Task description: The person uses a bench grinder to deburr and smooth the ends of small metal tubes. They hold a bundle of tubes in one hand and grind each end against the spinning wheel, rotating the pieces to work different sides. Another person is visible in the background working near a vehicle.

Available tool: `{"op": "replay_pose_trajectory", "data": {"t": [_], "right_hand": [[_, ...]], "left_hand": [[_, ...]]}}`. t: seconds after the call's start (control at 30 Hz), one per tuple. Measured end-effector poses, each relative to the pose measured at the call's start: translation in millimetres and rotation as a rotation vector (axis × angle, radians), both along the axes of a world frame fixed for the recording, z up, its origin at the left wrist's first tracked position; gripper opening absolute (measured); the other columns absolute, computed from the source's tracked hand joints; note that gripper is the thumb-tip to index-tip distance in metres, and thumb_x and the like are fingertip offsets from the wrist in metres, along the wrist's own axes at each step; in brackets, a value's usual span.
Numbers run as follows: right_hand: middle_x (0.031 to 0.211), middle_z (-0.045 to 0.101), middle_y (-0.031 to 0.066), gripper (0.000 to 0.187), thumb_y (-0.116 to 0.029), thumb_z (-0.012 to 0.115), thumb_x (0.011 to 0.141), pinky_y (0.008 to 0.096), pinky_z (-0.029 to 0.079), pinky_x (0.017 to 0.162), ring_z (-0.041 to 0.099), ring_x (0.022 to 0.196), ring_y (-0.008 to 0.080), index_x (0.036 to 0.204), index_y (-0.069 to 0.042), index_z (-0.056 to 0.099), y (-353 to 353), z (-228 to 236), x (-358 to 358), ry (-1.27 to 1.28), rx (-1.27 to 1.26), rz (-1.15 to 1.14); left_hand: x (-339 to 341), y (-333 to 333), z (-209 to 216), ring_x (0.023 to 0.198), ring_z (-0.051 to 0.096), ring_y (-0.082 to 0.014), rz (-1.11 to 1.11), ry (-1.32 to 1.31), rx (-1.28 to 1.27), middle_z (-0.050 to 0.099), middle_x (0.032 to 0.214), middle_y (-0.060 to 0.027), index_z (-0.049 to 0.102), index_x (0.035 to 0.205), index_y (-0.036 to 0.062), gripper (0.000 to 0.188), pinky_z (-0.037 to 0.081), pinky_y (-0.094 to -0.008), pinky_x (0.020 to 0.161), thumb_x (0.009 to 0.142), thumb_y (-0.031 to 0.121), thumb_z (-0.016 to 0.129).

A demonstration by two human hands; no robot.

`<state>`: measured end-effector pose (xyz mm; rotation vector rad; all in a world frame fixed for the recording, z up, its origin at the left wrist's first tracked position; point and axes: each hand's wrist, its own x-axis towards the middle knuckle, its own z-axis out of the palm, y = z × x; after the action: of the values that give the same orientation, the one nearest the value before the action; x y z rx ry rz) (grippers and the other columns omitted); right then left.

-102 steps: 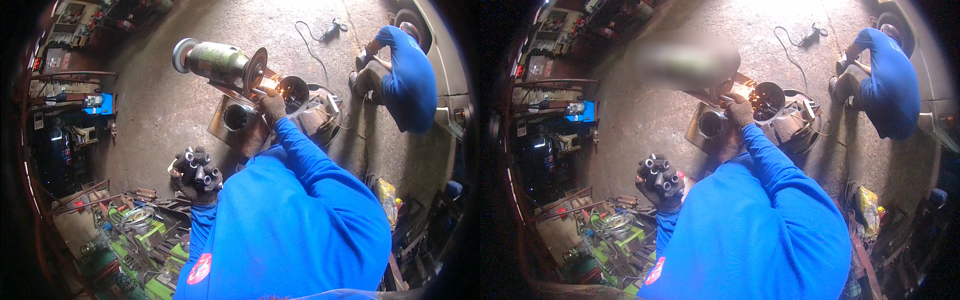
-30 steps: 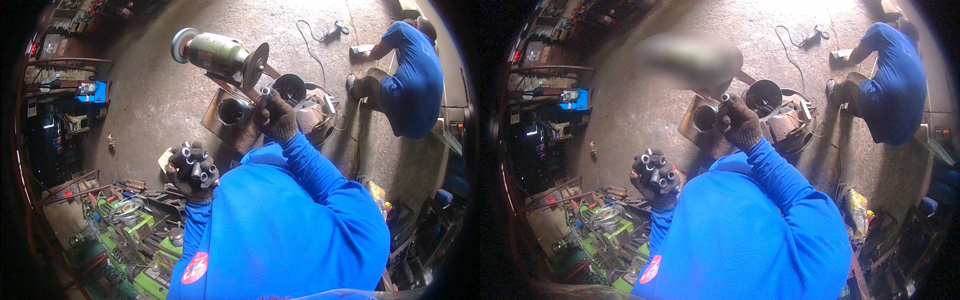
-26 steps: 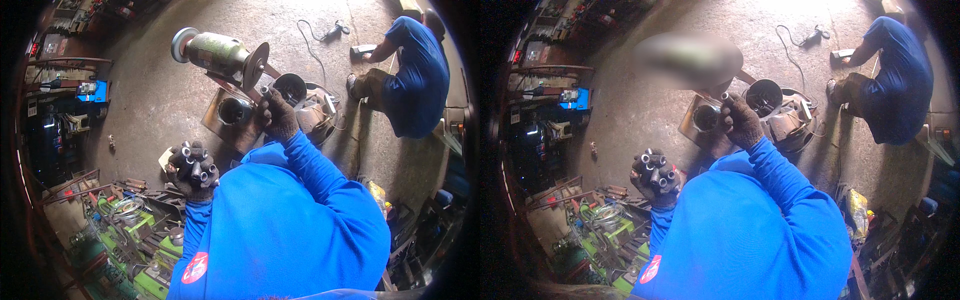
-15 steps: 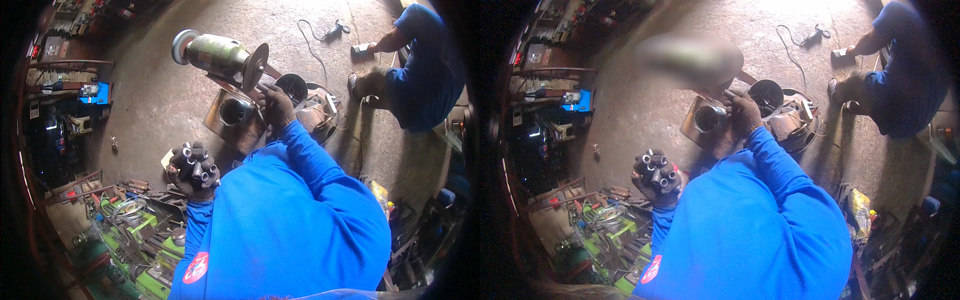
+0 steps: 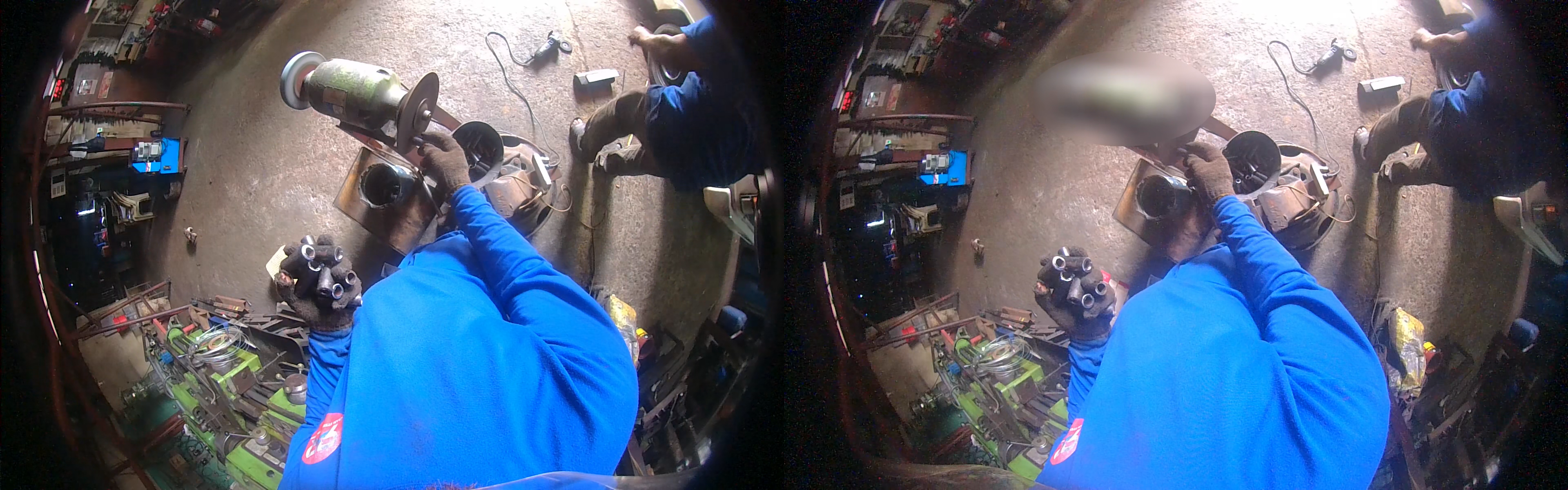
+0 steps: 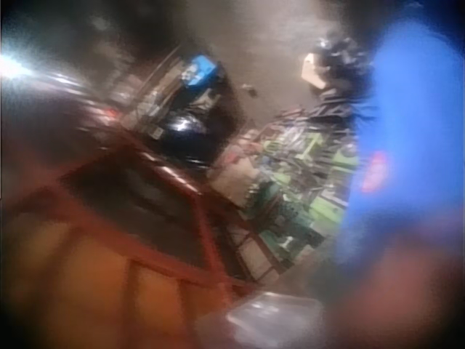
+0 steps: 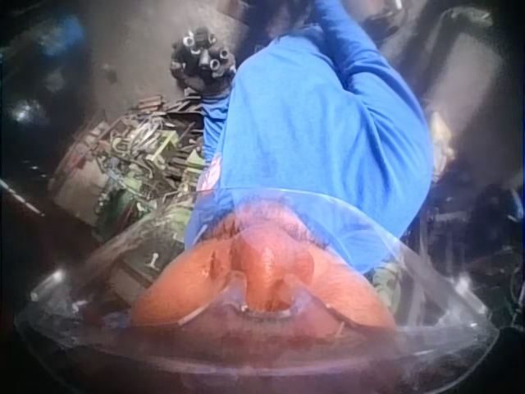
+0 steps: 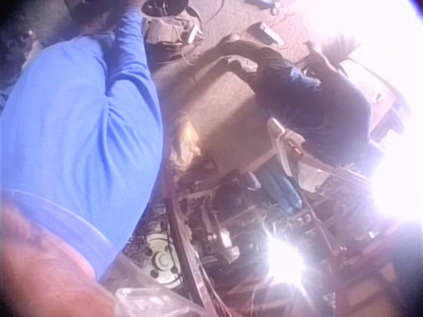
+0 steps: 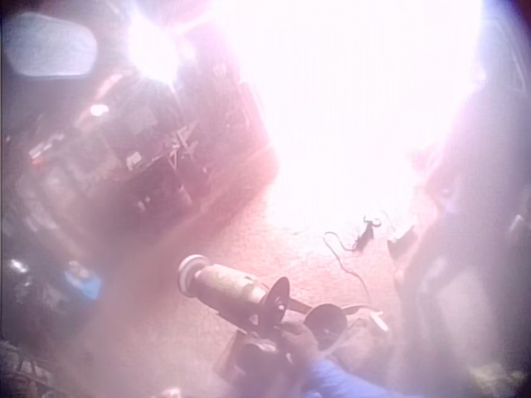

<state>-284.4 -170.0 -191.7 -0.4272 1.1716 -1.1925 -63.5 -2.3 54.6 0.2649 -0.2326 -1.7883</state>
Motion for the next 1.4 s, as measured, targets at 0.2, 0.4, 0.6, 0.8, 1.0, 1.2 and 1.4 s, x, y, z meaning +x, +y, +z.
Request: {"op": "replay_pose_trajectory", "data": {"t": [0.2, 0.4, 0.6, 0.8, 1.0, 1.2, 1.4], "right_hand": [[0.102, 0.078, 0.0080, 0.034, -0.005, 0.068, 0.098, 0.0296, 0.057, 0.067, 0.069, 0.077, 0.0142, 0.132, -0.006, 0.072, -1, 7, -3, 0.069, 0.009, 0.042], [0.106, 0.081, 0.0102, 0.033, -0.006, 0.072, 0.097, 0.0291, 0.057, 0.067, 0.070, 0.075, 0.0135, 0.130, -0.002, 0.075, 1, 10, -2, 0.087, -0.040, 0.028], [0.098, 0.081, 0.0091, 0.030, -0.011, 0.072, 0.100, 0.0274, 0.055, 0.063, 0.070, 0.072, 0.0119, 0.129, -0.003, 0.077, 1, 19, -4, 0.019, 0.052, 0.030], [0.100, 0.082, 0.0093, 0.032, -0.011, 0.073, 0.098, 0.0273, 0.056, 0.064, 0.071, 0.073, 0.0119, 0.129, -0.002, 0.077, 5, 24, -7, -0.079, 0.068, 0.078], [0.108, 0.081, 0.0109, 0.044, -0.002, 0.067, 0.093, 0.0278, 0.057, 0.070, 0.073, 0.081, 0.0145, 0.137, -0.002, 0.073, 1, -4, -1, 0.086, -0.104, 0.017], [0.112, 0.080, 0.0113, 0.042, -0.003, 0.068, 0.095, 0.0281, 0.059, 0.075, 0.075, 0.090, 0.0148, 0.137, -0.002, 0.073, -4, -8, -5, 0.097, -0.038, 0.051], [0.111, 0.082, 0.0103, 0.038, -0.008, 0.075, 0.097, 0.0291, 0.058, 0.082, 0.076, 0.097, 0.0153, 0.133, 0.001, 0.074, -2, -2, -5, -0.071, 0.024, 0.076]], "left_hand": [[6, 0, 0, 0.093, 0.068, -0.0174, -0.049, -0.014, 0.059, 0.070, 0.133, -0.0057, 0.060, 0.145, 0.0131, 0.055, 0.059, -0.0353, 0.063, 0.100, 0.042, 0.071], [8, -7, 2, 0.089, 0.066, -0.0161, -0.140, -0.004, 0.071, 0.071, 0.132, -0.0021, 0.063, 0.142, 0.0170, 0.053, 0.058, -0.0346, 0.062, 0.097, 0.041, 0.075], [6, -2, 1, 0.095, 0.066, -0.0202, -0.109, 0.051, 0.121, 0.070, 0.134, 0.0029, 0.068, 0.134, 0.0286, 0.041, 0.059, -0.0363, 0.064, 0.095, 0.039, 0.077], [10, 0, -7, 0.107, 0.069, -0.0258, -0.120, 0.115, 0.108, 0.070, 0.134, 0.0045, 0.070, 0.132, 0.0305, 0.038, 0.060, -0.0403, 0.068, 0.096, 0.039, 0.075], [9, -2, -6, 0.108, 0.070, -0.0264, -0.144, 0.099, 0.086, 0.070, 0.133, 0.0049, 0.069, 0.132, 0.0306, 0.038, 0.060, -0.0398, 0.068, 0.095, 0.039, 0.075], [0, -2, -1, 0.086, 0.064, -0.0162, -0.060, 0.060, 0.128, 0.071, 0.130, 0.0061, 0.068, 0.129, 0.0300, 0.035, 0.056, -0.0344, 0.060, 0.096, 0.038, 0.074], [-1, -5, 4, 0.073, 0.057, -0.0078, -0.079, 0.008, 0.154, 0.071, 0.127, 0.0070, 0.066, 0.127, 0.0279, 0.032, 0.054, -0.0316, 0.056, 0.098, 0.041, 0.072]]}}
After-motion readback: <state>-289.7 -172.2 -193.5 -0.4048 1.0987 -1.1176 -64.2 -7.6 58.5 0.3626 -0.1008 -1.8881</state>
